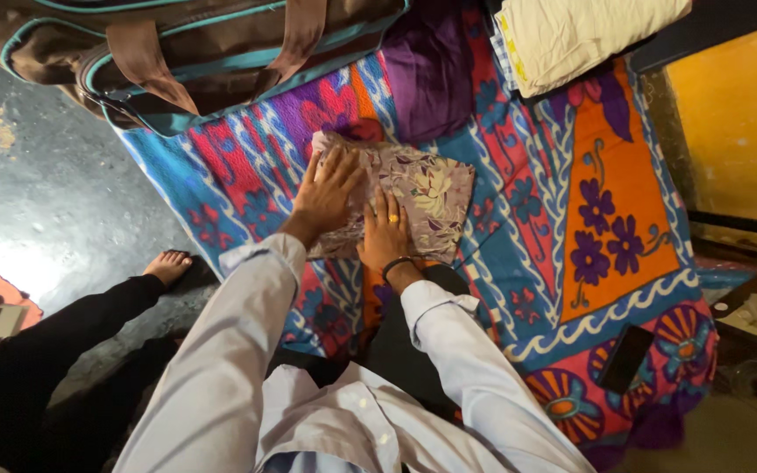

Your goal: The person removes various garments from a brown duffel bag and folds them by hand on a colorful patterned bedspread. They handle a purple cloth, a floral-patterned cloth, a light blue patterned cloth, and a pink jacket, folding each into a neat stack.

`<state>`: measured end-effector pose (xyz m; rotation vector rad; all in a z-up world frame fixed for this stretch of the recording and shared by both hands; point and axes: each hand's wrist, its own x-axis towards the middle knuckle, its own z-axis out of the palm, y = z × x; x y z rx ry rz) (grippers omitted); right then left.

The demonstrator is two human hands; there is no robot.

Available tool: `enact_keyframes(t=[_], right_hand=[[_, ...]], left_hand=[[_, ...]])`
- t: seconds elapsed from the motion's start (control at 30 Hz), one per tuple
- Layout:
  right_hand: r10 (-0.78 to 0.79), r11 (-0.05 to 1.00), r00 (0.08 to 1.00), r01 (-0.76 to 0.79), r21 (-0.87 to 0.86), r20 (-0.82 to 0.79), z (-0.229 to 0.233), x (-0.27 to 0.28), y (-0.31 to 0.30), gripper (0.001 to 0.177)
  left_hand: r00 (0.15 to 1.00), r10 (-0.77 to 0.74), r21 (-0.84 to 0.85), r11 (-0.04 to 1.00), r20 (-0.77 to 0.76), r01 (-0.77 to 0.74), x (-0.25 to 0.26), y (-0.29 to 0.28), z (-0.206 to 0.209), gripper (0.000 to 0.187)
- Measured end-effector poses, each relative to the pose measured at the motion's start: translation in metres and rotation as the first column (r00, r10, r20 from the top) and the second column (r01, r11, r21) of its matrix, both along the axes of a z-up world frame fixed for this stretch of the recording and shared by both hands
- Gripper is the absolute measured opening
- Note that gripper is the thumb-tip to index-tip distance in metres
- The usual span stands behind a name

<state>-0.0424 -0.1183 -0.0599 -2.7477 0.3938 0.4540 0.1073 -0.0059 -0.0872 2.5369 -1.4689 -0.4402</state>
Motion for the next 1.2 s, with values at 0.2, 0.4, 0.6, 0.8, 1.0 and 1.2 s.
enact_keyframes(t=[0.2, 0.4, 0.6, 0.8, 1.0, 1.2], right_hand=[[-0.111, 0.992, 0.975, 0.097, 0.078, 0.194, 0.002, -0.032, 0.001, 0.079], [-0.412, 0.900, 0.797, 0.432, 0.060, 0.442, -0.028, -0.077, -0.065, 0.069], [-0.618, 0.780, 0.713, 0.607, 0.151, 0.331, -0.101, -0.117, -0.147, 0.090], [-0.722, 0.689, 0.670, 0.677, 0.258, 0.169, -0.117, -0.115, -0.164, 0.088], [-0.715, 0.670, 0.697, 0.666, 0.329, 0.046, -0.103, -0.114, -0.163, 0.039], [-0.712, 0.641, 0.687, 0.552, 0.533, 0.144, -0.101, -0.110, -0.154, 0.032]], left_hand=[[0.984, -0.072, 0.124, 0.991, 0.164, 0.052, 0.008, -0.021, -0.043, 0.086], [0.995, 0.042, 0.213, 0.977, -0.085, -0.023, 0.002, -0.025, 0.012, 0.097], [0.787, 0.557, -0.191, 0.770, -0.266, -0.609, -0.045, 0.022, 0.034, 0.081], [0.330, 0.733, 0.052, 0.445, -0.595, -0.894, -0.039, 0.065, -0.039, 0.073], [0.421, 0.677, 0.182, 0.631, -0.604, -0.754, -0.007, 0.046, -0.056, 0.064], [0.486, 0.652, 0.099, 0.650, -0.582, -0.753, 0.008, 0.041, -0.038, 0.061]])
